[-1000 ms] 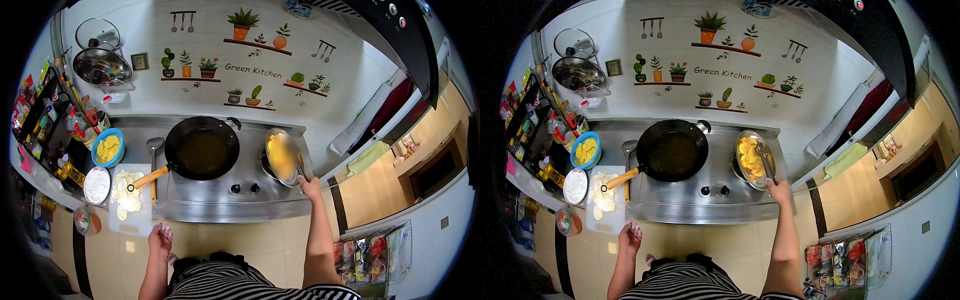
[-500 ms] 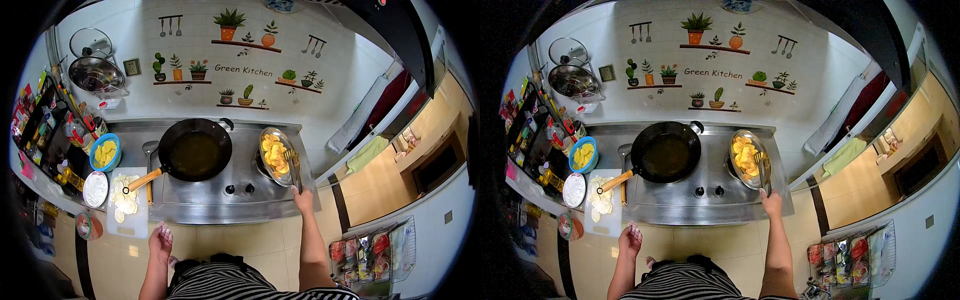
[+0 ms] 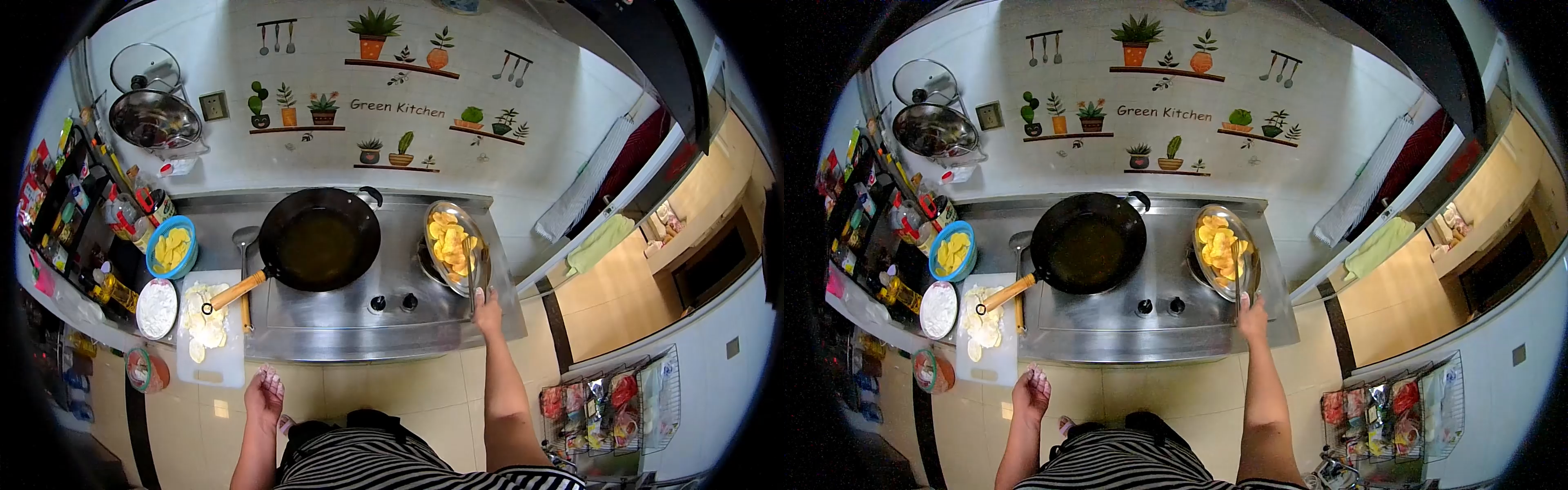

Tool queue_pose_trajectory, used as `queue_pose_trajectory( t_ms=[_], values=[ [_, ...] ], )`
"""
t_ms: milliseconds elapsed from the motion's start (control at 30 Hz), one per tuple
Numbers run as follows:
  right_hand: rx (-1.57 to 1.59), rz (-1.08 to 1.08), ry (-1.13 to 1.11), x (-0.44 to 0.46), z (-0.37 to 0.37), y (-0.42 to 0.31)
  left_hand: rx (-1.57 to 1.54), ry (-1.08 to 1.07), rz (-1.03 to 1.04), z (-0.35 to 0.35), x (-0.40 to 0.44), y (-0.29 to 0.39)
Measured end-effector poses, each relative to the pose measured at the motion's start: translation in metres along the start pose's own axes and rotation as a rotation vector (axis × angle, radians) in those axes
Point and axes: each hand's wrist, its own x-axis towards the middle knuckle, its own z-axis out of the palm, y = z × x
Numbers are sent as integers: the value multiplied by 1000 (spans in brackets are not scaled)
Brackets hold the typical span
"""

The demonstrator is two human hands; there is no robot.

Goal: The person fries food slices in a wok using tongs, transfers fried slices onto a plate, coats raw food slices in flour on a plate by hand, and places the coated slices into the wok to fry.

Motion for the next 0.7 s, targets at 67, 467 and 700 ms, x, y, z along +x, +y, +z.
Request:
queue_pose_trajectory(
  t_ms=[67,467,700],
  values=[
    [22,-2,2,0,-3,-2,-6,-11,4,-1,2,1],
    [90,89,69,-2,-26,14,-27,31,-21,4,5,11],
    [624,-100,207,-11,-35,3,-68,-83,1,0,-3,27]
  ],
)
